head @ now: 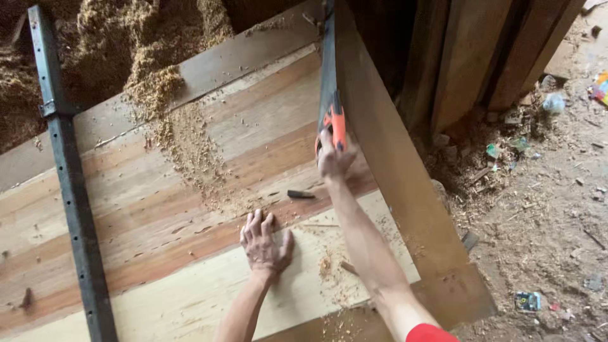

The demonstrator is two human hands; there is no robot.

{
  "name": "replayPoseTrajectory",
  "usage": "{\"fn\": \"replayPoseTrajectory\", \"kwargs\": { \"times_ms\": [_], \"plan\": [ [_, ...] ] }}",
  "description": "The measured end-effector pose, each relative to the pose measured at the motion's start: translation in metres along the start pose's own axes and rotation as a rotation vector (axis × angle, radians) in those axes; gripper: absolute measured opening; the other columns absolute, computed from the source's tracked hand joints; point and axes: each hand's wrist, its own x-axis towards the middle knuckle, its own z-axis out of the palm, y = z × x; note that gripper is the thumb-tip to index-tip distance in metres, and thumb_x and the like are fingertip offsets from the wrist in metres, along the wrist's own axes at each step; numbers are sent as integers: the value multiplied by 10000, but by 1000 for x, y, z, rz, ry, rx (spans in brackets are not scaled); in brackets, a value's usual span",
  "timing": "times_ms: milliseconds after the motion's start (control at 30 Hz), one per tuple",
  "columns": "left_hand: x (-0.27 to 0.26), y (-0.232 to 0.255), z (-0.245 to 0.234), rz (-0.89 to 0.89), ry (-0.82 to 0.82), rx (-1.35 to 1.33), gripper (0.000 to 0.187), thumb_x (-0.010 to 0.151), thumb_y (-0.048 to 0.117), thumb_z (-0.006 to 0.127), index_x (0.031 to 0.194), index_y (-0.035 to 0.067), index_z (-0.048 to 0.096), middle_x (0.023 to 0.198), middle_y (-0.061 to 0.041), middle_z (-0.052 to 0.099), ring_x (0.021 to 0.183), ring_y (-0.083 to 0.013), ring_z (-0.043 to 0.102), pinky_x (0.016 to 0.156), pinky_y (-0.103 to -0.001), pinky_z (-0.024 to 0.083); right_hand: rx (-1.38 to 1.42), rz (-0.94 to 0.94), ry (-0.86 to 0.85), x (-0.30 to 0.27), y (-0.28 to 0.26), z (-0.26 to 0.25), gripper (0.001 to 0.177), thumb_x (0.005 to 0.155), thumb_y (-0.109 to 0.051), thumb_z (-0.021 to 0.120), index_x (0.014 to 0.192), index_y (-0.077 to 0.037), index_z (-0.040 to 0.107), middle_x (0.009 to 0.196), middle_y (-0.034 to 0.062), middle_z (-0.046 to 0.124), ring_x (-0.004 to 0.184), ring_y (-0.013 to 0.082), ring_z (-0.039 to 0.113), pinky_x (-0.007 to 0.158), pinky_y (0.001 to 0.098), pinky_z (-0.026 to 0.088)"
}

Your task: The person uses a hand saw to cut a wooden plank on a workbench. They also use a metal bar to measure and mark the wood, and a hammer to drive nails into the plank.

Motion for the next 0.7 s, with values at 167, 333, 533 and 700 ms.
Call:
{"fn": "replayPoseTrajectory", "kwargs": {
  "times_ms": [167,333,533,700],
  "plan": [
    [0,-2,3,6,54,-4,610,859,465,629,1353,115,554,1514,-189,434,1454,-376,350,1203,-555,214,671,430,118,-8,-25,-40,213,988,-85,493,1189,-47,553,1011,36,755,448,68,431,552,320,543],
    [-3,-2,5,32,90,8,631,866,452,615,1375,86,542,1512,-206,430,1448,-399,349,1208,-553,215,617,501,168,0,28,-77,317,1017,-157,508,1324,-177,589,1021,32,567,580,115,586,632,404,600],
    [-1,1,8,23,48,8,624,862,443,622,1368,90,536,1511,-210,433,1453,-400,352,1211,-561,212,581,396,7,194,65,-12,340,974,-47,528,1251,-215,632,1195,24,690,629,122,553,623,382,561],
    [-3,0,6,43,79,-19,615,888,441,611,1379,78,535,1524,-227,433,1463,-424,347,1217,-567,216,424,373,1,41,-13,-53,371,901,-31,496,1186,-207,655,1205,-41,672,393,70,384,550,390,566]
  ]
}}
